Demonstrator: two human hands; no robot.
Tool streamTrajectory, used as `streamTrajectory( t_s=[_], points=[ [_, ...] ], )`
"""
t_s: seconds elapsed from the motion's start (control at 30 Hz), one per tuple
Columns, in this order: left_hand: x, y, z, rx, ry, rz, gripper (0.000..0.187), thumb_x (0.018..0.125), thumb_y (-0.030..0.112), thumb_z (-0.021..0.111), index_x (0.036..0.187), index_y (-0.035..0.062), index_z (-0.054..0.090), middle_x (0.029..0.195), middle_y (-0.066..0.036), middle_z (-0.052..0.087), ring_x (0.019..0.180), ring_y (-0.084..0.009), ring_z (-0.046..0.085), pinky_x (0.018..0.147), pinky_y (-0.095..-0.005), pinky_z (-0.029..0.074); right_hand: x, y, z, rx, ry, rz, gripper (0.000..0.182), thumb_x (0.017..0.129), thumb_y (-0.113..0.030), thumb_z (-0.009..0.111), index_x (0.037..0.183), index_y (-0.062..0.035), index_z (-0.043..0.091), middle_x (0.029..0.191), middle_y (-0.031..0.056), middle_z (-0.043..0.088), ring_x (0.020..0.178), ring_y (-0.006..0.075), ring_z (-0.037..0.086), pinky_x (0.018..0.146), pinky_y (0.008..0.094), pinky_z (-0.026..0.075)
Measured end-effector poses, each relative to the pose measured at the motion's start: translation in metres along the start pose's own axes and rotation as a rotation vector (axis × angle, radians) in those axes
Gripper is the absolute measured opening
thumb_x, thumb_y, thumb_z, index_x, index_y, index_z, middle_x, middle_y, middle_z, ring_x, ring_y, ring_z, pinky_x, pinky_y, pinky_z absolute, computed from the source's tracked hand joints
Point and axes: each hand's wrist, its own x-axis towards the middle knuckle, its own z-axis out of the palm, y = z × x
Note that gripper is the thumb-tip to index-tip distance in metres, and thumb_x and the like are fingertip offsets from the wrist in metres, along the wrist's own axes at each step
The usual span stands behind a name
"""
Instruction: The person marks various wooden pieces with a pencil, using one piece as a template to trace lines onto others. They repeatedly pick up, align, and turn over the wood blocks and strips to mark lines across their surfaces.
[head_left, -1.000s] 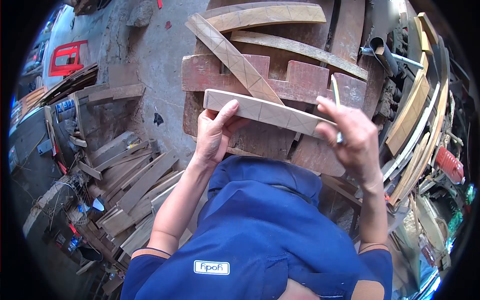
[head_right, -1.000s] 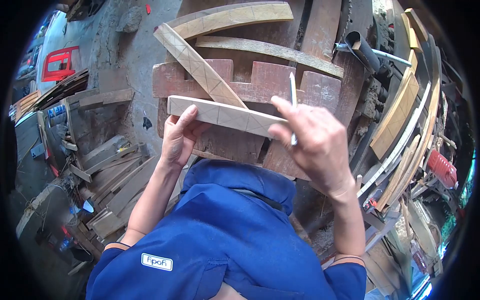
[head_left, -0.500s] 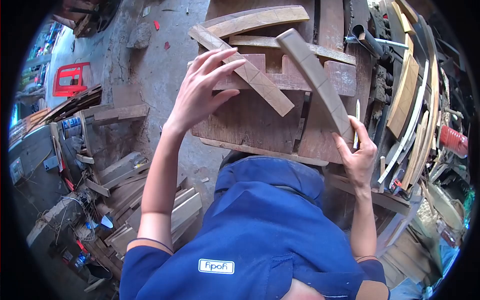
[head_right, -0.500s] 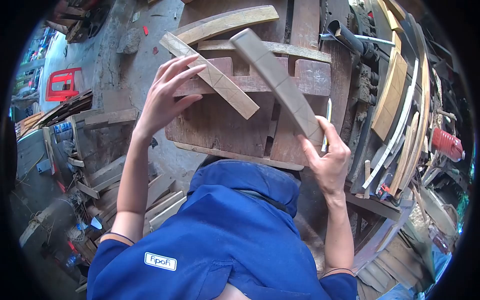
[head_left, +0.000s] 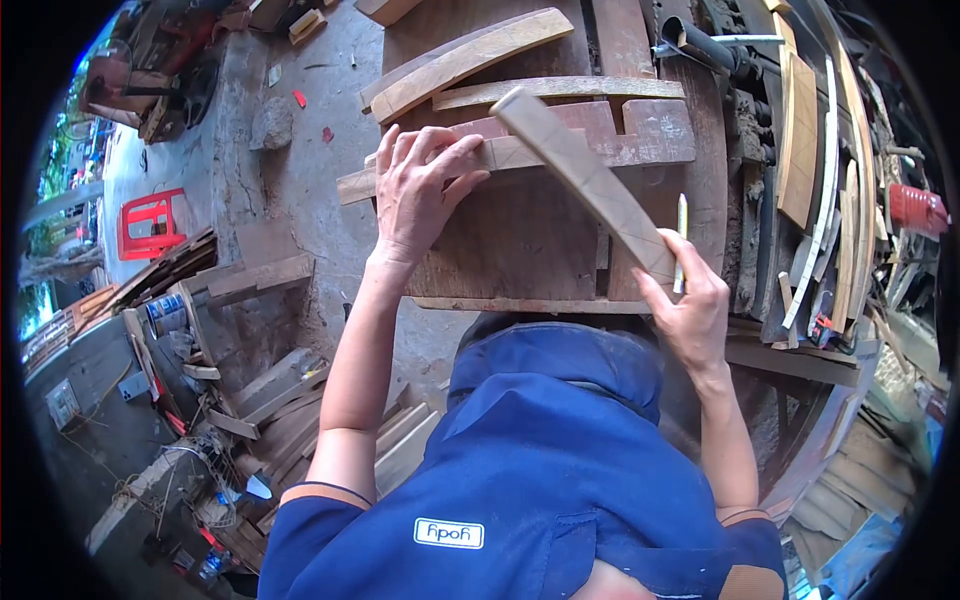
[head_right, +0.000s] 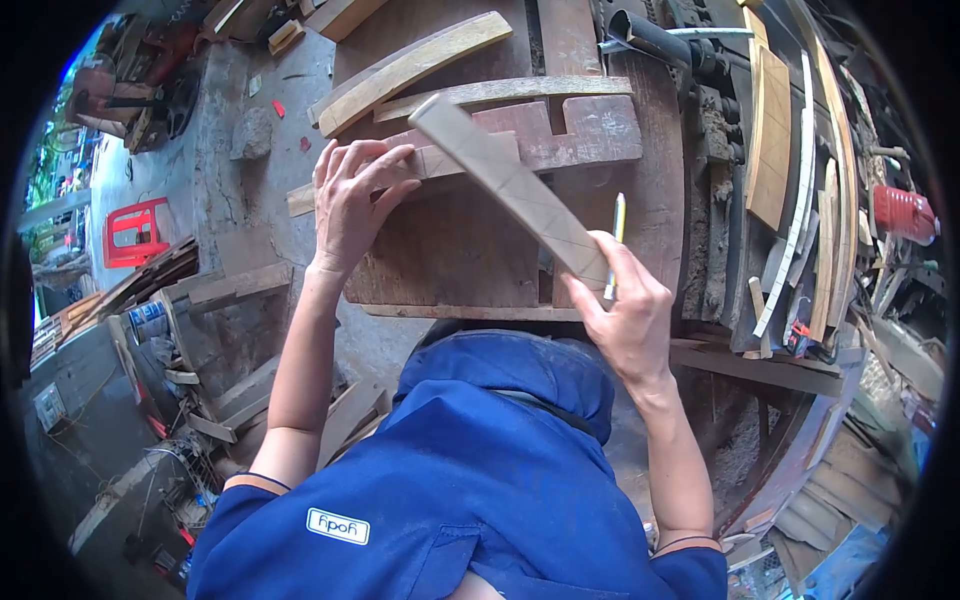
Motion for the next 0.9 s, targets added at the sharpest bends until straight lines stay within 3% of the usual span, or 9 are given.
streamTrajectory(
  t_s=[0.13,0.27,0.4,0.47,0.53,0.6,0.7,0.8,0.9],
  points=[
    [-0.001,-0.006,-0.004,-0.021,0.003,-0.083,0.044,0.084,0.036,0.078,0.123,0.0178,0.071,0.115,-0.001,0.065,0.113,-0.0253,0.058,0.114,-0.0478,0.034,0.010,0.001,0.020,-0.061,-0.036,-0.149,0.048,0.080,-0.010,0.081,0.124,-0.0006,0.063,0.105,0.0210,0.072,0.095,0.0373,0.072,0.081,0.0415,0.058],
    [-0.016,0.008,-0.017,0.053,0.221,-0.164,0.031,0.085,0.020,0.081,0.113,0.0083,0.075,0.108,-0.005,0.067,0.102,-0.0235,0.062,0.095,-0.0390,0.049,0.020,0.000,0.030,-0.107,-0.070,-0.249,0.054,0.077,-0.009,0.083,0.126,0.0014,0.060,0.101,0.0203,0.071,0.090,0.0355,0.071,0.079,0.0419,0.058],
    [-0.055,0.017,-0.011,-0.717,0.151,-0.612,0.009,0.095,0.008,0.073,0.102,0.0018,0.073,0.091,-0.004,0.068,0.071,-0.0087,0.062,0.059,-0.0249,0.050,0.027,0.001,0.040,-0.098,-0.073,-0.266,0.056,0.077,-0.009,0.083,0.126,0.0026,0.060,0.100,0.0197,0.070,0.089,0.0344,0.070,0.080,0.0417,0.058],
    [-0.051,0.040,-0.016,-1.102,-0.080,-0.852,0.020,0.100,0.014,0.068,0.110,-0.0031,0.072,0.097,-0.008,0.074,0.080,-0.0105,0.069,0.072,-0.0246,0.057,0.032,-0.001,0.043,-0.115,-0.080,-0.270,0.055,0.077,-0.008,0.082,0.126,0.0031,0.060,0.100,0.0197,0.070,0.092,0.0342,0.070,0.081,0.0414,0.058],
    [-0.044,0.055,-0.011,-1.218,-0.263,-0.844,0.032,0.104,0.018,0.062,0.125,-0.0060,0.066,0.110,-0.015,0.073,0.100,-0.0181,0.071,0.091,-0.0324,0.057,0.036,-0.002,0.046,-0.131,-0.082,-0.272,0.056,0.077,-0.008,0.082,0.127,0.0030,0.060,0.100,0.0194,0.070,0.092,0.0338,0.070,0.081,0.0412,0.058],
    [-0.037,0.069,0.002,-1.472,-0.243,-0.923,0.039,0.104,0.021,0.062,0.132,-0.0062,0.059,0.119,-0.016,0.070,0.111,-0.0208,0.068,0.098,-0.0356,0.056,0.041,-0.003,0.047,-0.154,-0.081,-0.274,0.056,0.077,-0.008,0.082,0.127,0.0029,0.059,0.100,0.0192,0.070,0.093,0.0334,0.070,0.081,0.0409,0.058],
    [-0.025,0.076,0.019,-1.776,-0.165,-1.103,0.041,0.103,0.022,0.064,0.133,-0.0044,0.056,0.123,-0.015,0.068,0.116,-0.0226,0.067,0.102,-0.0376,0.055,0.044,-0.006,0.049,-0.164,-0.105,-0.257,0.058,0.077,-0.009,0.082,0.128,0.0022,0.059,0.102,0.0186,0.070,0.094,0.0322,0.070,0.082,0.0400,0.058],
    [-0.013,0.077,0.023,-1.786,-0.108,-1.158,0.038,0.102,0.023,0.066,0.130,-0.0006,0.057,0.123,-0.013,0.068,0.116,-0.0234,0.067,0.102,-0.0382,0.055,0.044,-0.007,0.049,-0.140,-0.117,-0.251,0.055,0.078,-0.007,0.081,0.128,0.0008,0.060,0.105,0.0203,0.070,0.094,0.0363,0.070,0.084,0.0425,0.057],
    [-0.009,0.073,0.023,-1.781,-0.122,-1.188,0.034,0.101,0.022,0.067,0.125,-0.0001,0.059,0.121,-0.013,0.068,0.115,-0.0236,0.067,0.100,-0.0381,0.056,0.045,-0.005,0.050,-0.191,-0.124,-0.267,0.062,0.075,-0.010,0.083,0.131,0.0010,0.059,0.104,0.0178,0.070,0.096,0.0304,0.070,0.082,0.0386,0.059]
  ],
)
